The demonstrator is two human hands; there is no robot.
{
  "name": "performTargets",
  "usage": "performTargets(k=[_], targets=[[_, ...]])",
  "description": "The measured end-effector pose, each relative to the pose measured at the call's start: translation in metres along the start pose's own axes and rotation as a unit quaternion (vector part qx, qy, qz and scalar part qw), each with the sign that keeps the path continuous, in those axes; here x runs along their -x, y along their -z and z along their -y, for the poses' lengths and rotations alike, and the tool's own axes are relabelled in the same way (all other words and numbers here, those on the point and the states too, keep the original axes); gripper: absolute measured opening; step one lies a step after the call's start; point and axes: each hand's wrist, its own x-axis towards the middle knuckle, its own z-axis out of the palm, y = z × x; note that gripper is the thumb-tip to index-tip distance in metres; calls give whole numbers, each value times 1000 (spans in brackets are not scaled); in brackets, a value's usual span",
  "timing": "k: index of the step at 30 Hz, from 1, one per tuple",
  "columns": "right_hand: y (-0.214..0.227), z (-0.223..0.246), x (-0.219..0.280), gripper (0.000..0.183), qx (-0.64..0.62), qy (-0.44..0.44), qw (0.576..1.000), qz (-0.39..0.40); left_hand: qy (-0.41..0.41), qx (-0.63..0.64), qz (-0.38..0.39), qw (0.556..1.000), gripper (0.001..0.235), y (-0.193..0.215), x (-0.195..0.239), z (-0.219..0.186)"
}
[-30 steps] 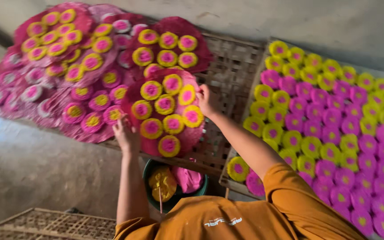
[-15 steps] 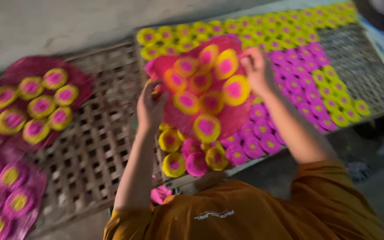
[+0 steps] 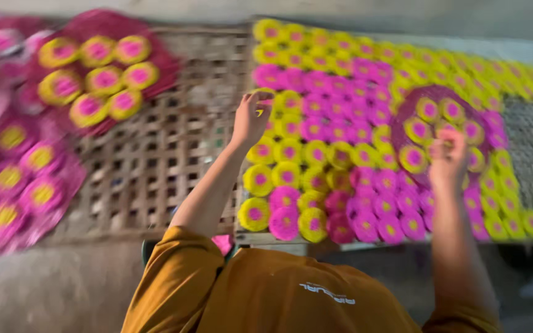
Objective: The person picks up individual colored crackers from a large drying rack and places them into rows and circles on a circular base plate by hand.
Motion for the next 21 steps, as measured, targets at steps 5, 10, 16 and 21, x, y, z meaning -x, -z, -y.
performTargets(k=[5, 10, 16, 21], targets=[[-272, 109, -10, 21, -167, 63, 939, 294, 48, -80, -148, 985, 17, 137, 50, 75], [-499, 246, 67, 19, -106, 195, 861, 458, 157, -205, -216, 942, 26, 256, 155, 79], [-646, 346, 161, 31, -57, 359, 810, 460, 200, -433, -308, 823, 37, 365, 247, 77], [-700, 375, 195, 29, -18, 390, 820, 419, 152, -445, -303, 829, 30, 377, 260, 87]])
